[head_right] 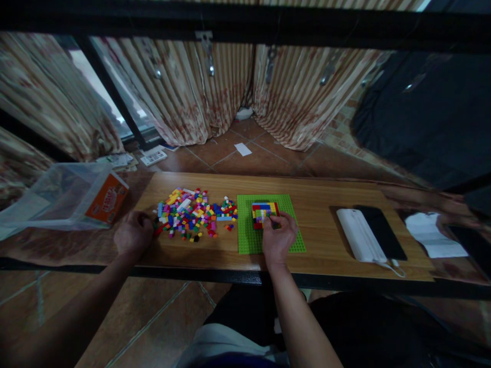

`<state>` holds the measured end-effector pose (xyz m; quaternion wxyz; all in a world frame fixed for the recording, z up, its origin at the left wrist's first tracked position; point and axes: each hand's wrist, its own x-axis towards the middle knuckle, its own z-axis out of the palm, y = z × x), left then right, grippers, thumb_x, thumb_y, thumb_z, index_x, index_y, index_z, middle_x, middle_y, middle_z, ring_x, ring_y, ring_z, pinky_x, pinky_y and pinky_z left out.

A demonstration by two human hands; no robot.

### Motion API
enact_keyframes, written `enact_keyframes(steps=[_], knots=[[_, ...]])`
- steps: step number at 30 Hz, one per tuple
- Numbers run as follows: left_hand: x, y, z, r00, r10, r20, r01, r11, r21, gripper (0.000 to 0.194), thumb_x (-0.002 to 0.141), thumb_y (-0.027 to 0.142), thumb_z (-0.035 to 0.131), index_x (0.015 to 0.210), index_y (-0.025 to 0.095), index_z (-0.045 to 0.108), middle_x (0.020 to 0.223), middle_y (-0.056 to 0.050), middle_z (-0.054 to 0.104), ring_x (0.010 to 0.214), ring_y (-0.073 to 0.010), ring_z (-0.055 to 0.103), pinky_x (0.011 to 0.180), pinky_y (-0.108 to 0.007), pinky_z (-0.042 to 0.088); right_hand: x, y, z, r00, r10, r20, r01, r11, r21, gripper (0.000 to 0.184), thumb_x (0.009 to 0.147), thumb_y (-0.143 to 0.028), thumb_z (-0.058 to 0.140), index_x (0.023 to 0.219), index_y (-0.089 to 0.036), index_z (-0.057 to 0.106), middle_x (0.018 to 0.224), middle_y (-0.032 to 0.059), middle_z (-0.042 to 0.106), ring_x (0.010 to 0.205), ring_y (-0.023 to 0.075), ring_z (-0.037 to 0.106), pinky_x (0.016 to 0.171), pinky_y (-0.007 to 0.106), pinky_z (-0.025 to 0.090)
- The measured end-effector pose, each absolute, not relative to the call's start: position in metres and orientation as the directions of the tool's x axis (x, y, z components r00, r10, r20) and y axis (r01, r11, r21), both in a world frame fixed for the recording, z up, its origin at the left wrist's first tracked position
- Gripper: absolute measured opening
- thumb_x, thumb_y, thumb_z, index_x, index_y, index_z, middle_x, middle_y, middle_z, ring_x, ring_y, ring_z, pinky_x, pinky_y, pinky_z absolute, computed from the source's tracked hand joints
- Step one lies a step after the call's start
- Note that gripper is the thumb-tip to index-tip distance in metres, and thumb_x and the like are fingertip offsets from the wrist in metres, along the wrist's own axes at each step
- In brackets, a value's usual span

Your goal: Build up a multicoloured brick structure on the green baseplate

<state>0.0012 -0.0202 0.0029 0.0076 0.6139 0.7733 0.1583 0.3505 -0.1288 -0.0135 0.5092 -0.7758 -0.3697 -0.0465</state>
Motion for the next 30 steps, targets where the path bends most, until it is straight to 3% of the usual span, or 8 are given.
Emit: enact_keyframes(steps=[8, 22, 30], knots=[[0.002, -0.020, 0.003, -0.247, 0.952, 0.180, 0.948, 0.199, 0.249, 0.021, 0.086, 0.027, 0.047, 0.096, 0.019, 0.064, 0.105, -0.012, 0.066, 0.096, -0.0274, 0.062, 0.073, -0.034, 0.046, 0.351, -0.128, -0.014, 0.748, 0.525, 0.405, 0.582, -0.228, -0.780, 0.016, 0.075, -0.033, 0.068, 0.076, -0.017, 0.071, 0.098, 0.0134, 0.069, 0.098, 0.0270, 0.061, 0.095, 0.047, 0.043], [0.003, -0.021, 0.004, -0.247, 0.954, 0.171, 0.950, 0.204, 0.235, 0.023, 0.086, 0.027, 0.047, 0.098, 0.018, 0.065, 0.107, -0.012, 0.066, 0.097, -0.0274, 0.062, 0.073, -0.034, 0.046, 0.382, -0.142, -0.028, 0.719, 0.620, 0.313, 0.452, -0.077, -0.889, 0.023, 0.076, -0.040, 0.067, 0.084, -0.018, 0.071, 0.097, 0.0088, 0.067, 0.095, 0.0223, 0.062, 0.088, 0.040, 0.048], [0.004, -0.021, 0.006, -0.236, 0.955, 0.178, 0.950, 0.189, 0.247, 0.023, 0.086, 0.026, 0.046, 0.097, 0.018, 0.065, 0.106, -0.012, 0.067, 0.097, -0.0277, 0.062, 0.072, -0.034, 0.046, 0.387, -0.128, -0.030, 0.691, 0.659, 0.298, 0.485, -0.117, -0.867, 0.023, 0.075, -0.039, 0.065, 0.082, -0.018, 0.070, 0.089, 0.0079, 0.069, 0.087, 0.0218, 0.062, 0.086, 0.040, 0.046]])
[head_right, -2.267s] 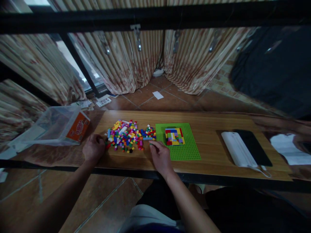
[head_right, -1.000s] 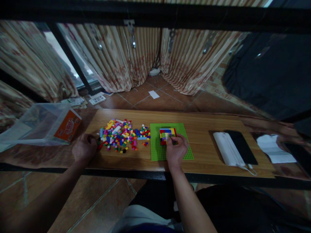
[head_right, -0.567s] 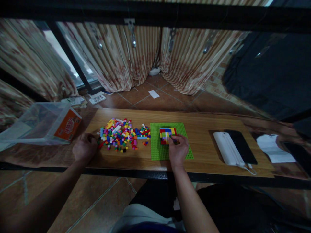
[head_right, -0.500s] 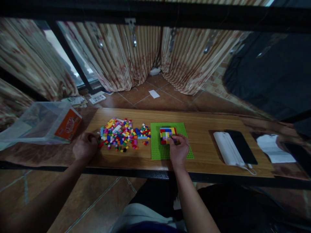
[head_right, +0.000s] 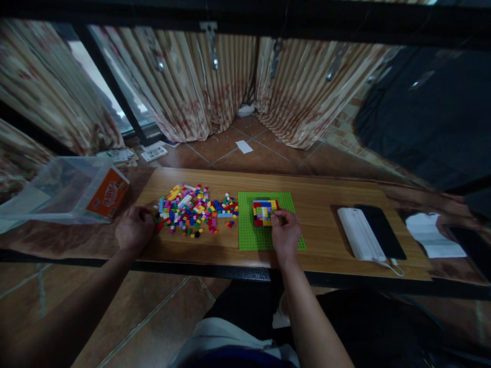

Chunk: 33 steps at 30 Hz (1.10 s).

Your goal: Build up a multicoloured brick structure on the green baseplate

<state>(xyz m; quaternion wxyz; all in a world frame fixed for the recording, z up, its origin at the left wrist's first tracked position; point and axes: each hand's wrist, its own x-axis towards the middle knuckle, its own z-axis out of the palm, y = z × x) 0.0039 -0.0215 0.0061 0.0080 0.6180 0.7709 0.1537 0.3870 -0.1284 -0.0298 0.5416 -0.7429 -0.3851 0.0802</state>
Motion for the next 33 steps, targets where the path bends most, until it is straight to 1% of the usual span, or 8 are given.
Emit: enact_keyframes(steps=[6, 15, 18, 21, 25, 28, 30, 33], knots=[[0.001, -0.020, 0.002, -0.234, 0.952, 0.196, 0.952, 0.183, 0.246, 0.021, 0.086, 0.026, 0.046, 0.095, 0.018, 0.064, 0.106, -0.011, 0.067, 0.096, -0.0274, 0.062, 0.070, -0.034, 0.045, 0.387, -0.123, -0.033, 0.703, 0.660, 0.265, 0.471, -0.153, -0.869, 0.022, 0.074, -0.039, 0.063, 0.079, -0.018, 0.070, 0.082, 0.0067, 0.070, 0.080, 0.0212, 0.063, 0.080, 0.038, 0.048], [0.001, -0.020, 0.002, -0.231, 0.954, 0.193, 0.954, 0.183, 0.237, 0.022, 0.087, 0.027, 0.046, 0.095, 0.018, 0.064, 0.105, -0.011, 0.066, 0.095, -0.0272, 0.062, 0.071, -0.034, 0.045, 0.386, -0.121, -0.025, 0.693, 0.666, 0.277, 0.498, -0.164, -0.851, 0.020, 0.073, -0.036, 0.064, 0.076, -0.018, 0.070, 0.081, 0.0071, 0.070, 0.079, 0.0219, 0.063, 0.080, 0.038, 0.047], [0.001, -0.019, 0.001, -0.238, 0.953, 0.186, 0.952, 0.191, 0.237, 0.023, 0.087, 0.028, 0.046, 0.096, 0.018, 0.064, 0.105, -0.012, 0.066, 0.094, -0.0271, 0.062, 0.071, -0.034, 0.045, 0.385, -0.121, -0.023, 0.685, 0.675, 0.273, 0.496, -0.159, -0.853, 0.022, 0.073, -0.038, 0.063, 0.076, -0.018, 0.071, 0.081, 0.0074, 0.070, 0.079, 0.0218, 0.063, 0.079, 0.038, 0.047], [0.000, -0.019, 0.000, -0.233, 0.954, 0.187, 0.954, 0.186, 0.237, 0.023, 0.086, 0.028, 0.046, 0.095, 0.017, 0.065, 0.103, -0.013, 0.066, 0.094, -0.0273, 0.062, 0.071, -0.034, 0.045, 0.385, -0.124, -0.024, 0.694, 0.683, 0.227, 0.432, -0.143, -0.890, 0.026, 0.074, -0.041, 0.064, 0.079, -0.017, 0.071, 0.081, 0.0071, 0.071, 0.078, 0.0210, 0.063, 0.078, 0.037, 0.048], [0.000, -0.019, 0.000, -0.231, 0.955, 0.184, 0.952, 0.182, 0.248, 0.023, 0.086, 0.026, 0.046, 0.095, 0.018, 0.065, 0.104, -0.012, 0.067, 0.094, -0.0274, 0.063, 0.071, -0.034, 0.045, 0.387, -0.129, -0.027, 0.748, 0.645, 0.158, 0.281, -0.091, -0.955, 0.031, 0.076, -0.045, 0.062, 0.084, -0.016, 0.070, 0.080, 0.0059, 0.070, 0.073, 0.0179, 0.062, 0.073, 0.033, 0.049], [0.000, -0.019, 0.000, -0.234, 0.955, 0.184, 0.951, 0.186, 0.247, 0.024, 0.086, 0.027, 0.046, 0.096, 0.018, 0.066, 0.105, -0.012, 0.067, 0.094, -0.0277, 0.063, 0.070, -0.034, 0.045, 0.388, -0.128, -0.026, 0.764, 0.636, 0.112, 0.206, -0.075, -0.976, 0.033, 0.074, -0.047, 0.065, 0.086, -0.016, 0.069, 0.079, 0.0054, 0.070, 0.072, 0.0173, 0.063, 0.070, 0.032, 0.049], [0.000, -0.019, -0.001, -0.235, 0.954, 0.189, 0.952, 0.186, 0.245, 0.024, 0.086, 0.027, 0.046, 0.097, 0.018, 0.065, 0.105, -0.013, 0.067, 0.095, -0.0279, 0.063, 0.071, -0.034, 0.045, 0.389, -0.124, -0.025, 0.747, 0.658, 0.091, 0.198, -0.089, -0.976, 0.034, 0.070, -0.047, 0.069, 0.086, -0.017, 0.068, 0.080, 0.0055, 0.070, 0.072, 0.0180, 0.064, 0.070, 0.033, 0.050], [0.000, -0.020, 0.000, -0.235, 0.952, 0.198, 0.953, 0.186, 0.240, 0.024, 0.086, 0.028, 0.046, 0.096, 0.018, 0.065, 0.105, -0.012, 0.067, 0.096, -0.0278, 0.063, 0.071, -0.034, 0.045, 0.389, -0.117, -0.022, 0.734, 0.673, 0.086, 0.255, -0.156, -0.954, 0.036, 0.065, -0.046, 0.073, 0.086, -0.017, 0.068, 0.081, 0.0063, 0.070, 0.072, 0.0193, 0.064, 0.071, 0.035, 0.050]])
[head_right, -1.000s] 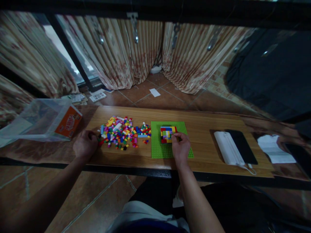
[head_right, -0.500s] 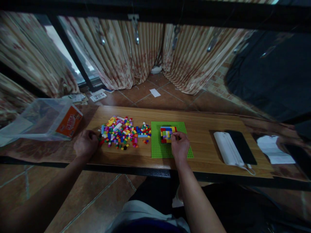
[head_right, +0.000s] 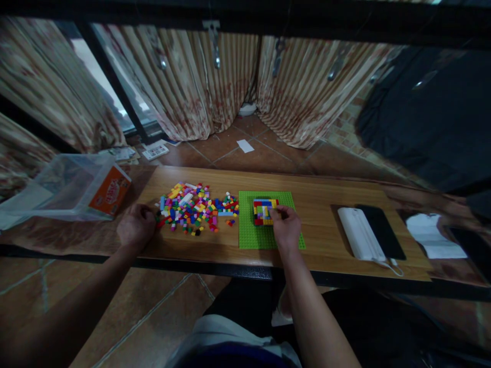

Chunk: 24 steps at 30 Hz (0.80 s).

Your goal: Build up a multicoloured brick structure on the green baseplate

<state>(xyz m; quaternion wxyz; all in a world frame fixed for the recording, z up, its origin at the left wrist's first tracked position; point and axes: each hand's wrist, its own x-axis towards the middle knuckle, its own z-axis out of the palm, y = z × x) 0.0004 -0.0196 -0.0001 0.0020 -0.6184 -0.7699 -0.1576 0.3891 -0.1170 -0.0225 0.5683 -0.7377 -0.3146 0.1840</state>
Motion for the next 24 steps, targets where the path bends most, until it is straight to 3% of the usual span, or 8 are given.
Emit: enact_keyframes(steps=[13, 18, 24], knots=[[0.003, -0.021, 0.003, -0.244, 0.952, 0.187, 0.951, 0.196, 0.239, 0.022, 0.087, 0.027, 0.046, 0.096, 0.018, 0.064, 0.107, -0.012, 0.066, 0.097, -0.0274, 0.062, 0.071, -0.034, 0.044, 0.387, -0.108, -0.022, 0.775, 0.622, 0.113, 0.333, -0.250, -0.909, 0.033, 0.063, -0.042, 0.073, 0.083, -0.017, 0.068, 0.079, 0.0068, 0.070, 0.071, 0.0202, 0.062, 0.069, 0.036, 0.048], [0.000, -0.020, 0.000, -0.218, 0.955, 0.202, 0.958, 0.170, 0.231, 0.023, 0.087, 0.027, 0.044, 0.096, 0.019, 0.064, 0.106, -0.012, 0.066, 0.097, -0.0274, 0.062, 0.069, -0.034, 0.044, 0.386, -0.109, -0.020, 0.759, 0.647, 0.072, 0.251, -0.188, -0.949, 0.036, 0.060, -0.045, 0.075, 0.082, -0.017, 0.068, 0.081, 0.0061, 0.070, 0.072, 0.0198, 0.062, 0.071, 0.036, 0.049], [0.001, -0.020, 0.001, -0.225, 0.954, 0.199, 0.955, 0.175, 0.239, 0.022, 0.087, 0.028, 0.046, 0.097, 0.019, 0.064, 0.106, -0.012, 0.066, 0.096, -0.0280, 0.062, 0.070, -0.034, 0.044, 0.396, -0.130, -0.016, 0.797, 0.601, 0.051, 0.113, -0.066, -0.991, 0.036, 0.070, -0.051, 0.064, 0.085, -0.018, 0.065, 0.078, 0.0031, 0.067, 0.069, 0.0155, 0.061, 0.066, 0.030, 0.048]])
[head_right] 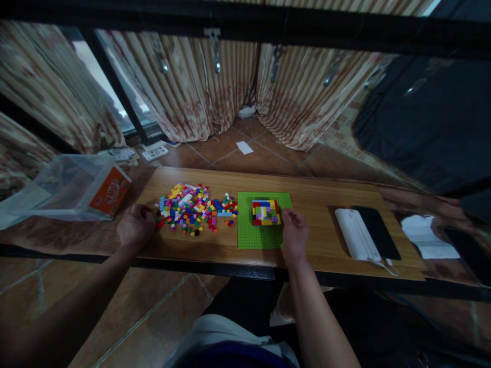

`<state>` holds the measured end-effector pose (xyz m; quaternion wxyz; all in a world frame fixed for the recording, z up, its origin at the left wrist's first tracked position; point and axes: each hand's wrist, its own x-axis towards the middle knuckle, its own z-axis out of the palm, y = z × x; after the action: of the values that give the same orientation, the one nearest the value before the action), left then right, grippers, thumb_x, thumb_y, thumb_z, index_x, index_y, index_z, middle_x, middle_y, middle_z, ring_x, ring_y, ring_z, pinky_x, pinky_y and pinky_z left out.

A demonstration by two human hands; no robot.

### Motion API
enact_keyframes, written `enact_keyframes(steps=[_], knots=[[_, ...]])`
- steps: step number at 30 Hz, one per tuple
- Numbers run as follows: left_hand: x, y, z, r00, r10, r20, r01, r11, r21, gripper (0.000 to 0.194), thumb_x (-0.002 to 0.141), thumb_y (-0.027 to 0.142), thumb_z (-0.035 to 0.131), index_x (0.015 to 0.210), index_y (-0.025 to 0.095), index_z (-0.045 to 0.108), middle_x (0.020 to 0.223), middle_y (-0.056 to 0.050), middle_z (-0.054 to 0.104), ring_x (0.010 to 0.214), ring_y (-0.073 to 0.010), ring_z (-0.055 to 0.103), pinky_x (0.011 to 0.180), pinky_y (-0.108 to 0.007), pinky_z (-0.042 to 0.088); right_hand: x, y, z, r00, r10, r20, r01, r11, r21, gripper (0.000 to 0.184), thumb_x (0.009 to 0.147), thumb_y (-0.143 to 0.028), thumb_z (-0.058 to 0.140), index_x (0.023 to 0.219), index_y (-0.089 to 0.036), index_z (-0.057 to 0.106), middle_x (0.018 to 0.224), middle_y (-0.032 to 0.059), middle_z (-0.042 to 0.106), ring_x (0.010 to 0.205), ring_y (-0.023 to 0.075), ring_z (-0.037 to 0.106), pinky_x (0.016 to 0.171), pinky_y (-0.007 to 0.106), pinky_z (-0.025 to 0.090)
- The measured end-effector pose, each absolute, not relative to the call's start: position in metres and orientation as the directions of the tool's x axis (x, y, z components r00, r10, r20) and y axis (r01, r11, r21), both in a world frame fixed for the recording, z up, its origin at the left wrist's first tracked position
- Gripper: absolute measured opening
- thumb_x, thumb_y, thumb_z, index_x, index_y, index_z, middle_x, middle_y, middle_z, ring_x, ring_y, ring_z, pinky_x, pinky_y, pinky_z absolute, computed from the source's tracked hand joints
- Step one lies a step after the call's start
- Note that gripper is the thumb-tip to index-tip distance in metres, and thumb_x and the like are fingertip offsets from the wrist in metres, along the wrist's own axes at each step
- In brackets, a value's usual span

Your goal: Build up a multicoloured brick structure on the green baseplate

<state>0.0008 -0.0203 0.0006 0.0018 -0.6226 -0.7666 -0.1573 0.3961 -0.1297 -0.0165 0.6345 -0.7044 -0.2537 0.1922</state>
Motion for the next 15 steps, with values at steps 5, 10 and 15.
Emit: enact_keyframes(steps=[5, 10, 15], knots=[[0.003, -0.021, 0.003, -0.236, 0.953, 0.190, 0.949, 0.183, 0.257, 0.021, 0.087, 0.026, 0.047, 0.096, 0.018, 0.064, 0.106, -0.013, 0.066, 0.095, -0.0274, 0.062, 0.070, -0.034, 0.044, 0.397, -0.154, -0.012, 0.854, 0.517, 0.057, 0.072, -0.010, -0.997, 0.029, 0.069, -0.044, 0.069, 0.082, -0.018, 0.065, 0.074, 0.0008, 0.063, 0.065, 0.0133, 0.058, 0.059, 0.025, 0.044], [0.002, -0.022, 0.003, -0.237, 0.953, 0.188, 0.949, 0.186, 0.255, 0.020, 0.087, 0.026, 0.047, 0.095, 0.019, 0.064, 0.105, -0.012, 0.066, 0.094, -0.0274, 0.062, 0.070, -0.034, 0.044, 0.385, -0.165, -0.009, 0.811, 0.560, 0.168, 0.258, -0.085, -0.962, 0.030, 0.075, -0.045, 0.063, 0.086, -0.018, 0.067, 0.084, 0.0063, 0.069, 0.076, 0.0182, 0.062, 0.069, 0.031, 0.048], [0.002, -0.021, 0.002, -0.239, 0.954, 0.181, 0.951, 0.192, 0.243, 0.022, 0.087, 0.027, 0.046, 0.096, 0.019, 0.064, 0.105, -0.012, 0.066, 0.094, -0.0282, 0.062, 0.069, -0.034, 0.044, 0.389, -0.153, -0.009, 0.703, 0.673, 0.232, 0.468, -0.191, -0.863, 0.037, 0.080, -0.048, 0.057, 0.096, -0.017, 0.071, 0.092, 0.0112, 0.071, 0.082, 0.0229, 0.065, 0.073, 0.036, 0.049]])
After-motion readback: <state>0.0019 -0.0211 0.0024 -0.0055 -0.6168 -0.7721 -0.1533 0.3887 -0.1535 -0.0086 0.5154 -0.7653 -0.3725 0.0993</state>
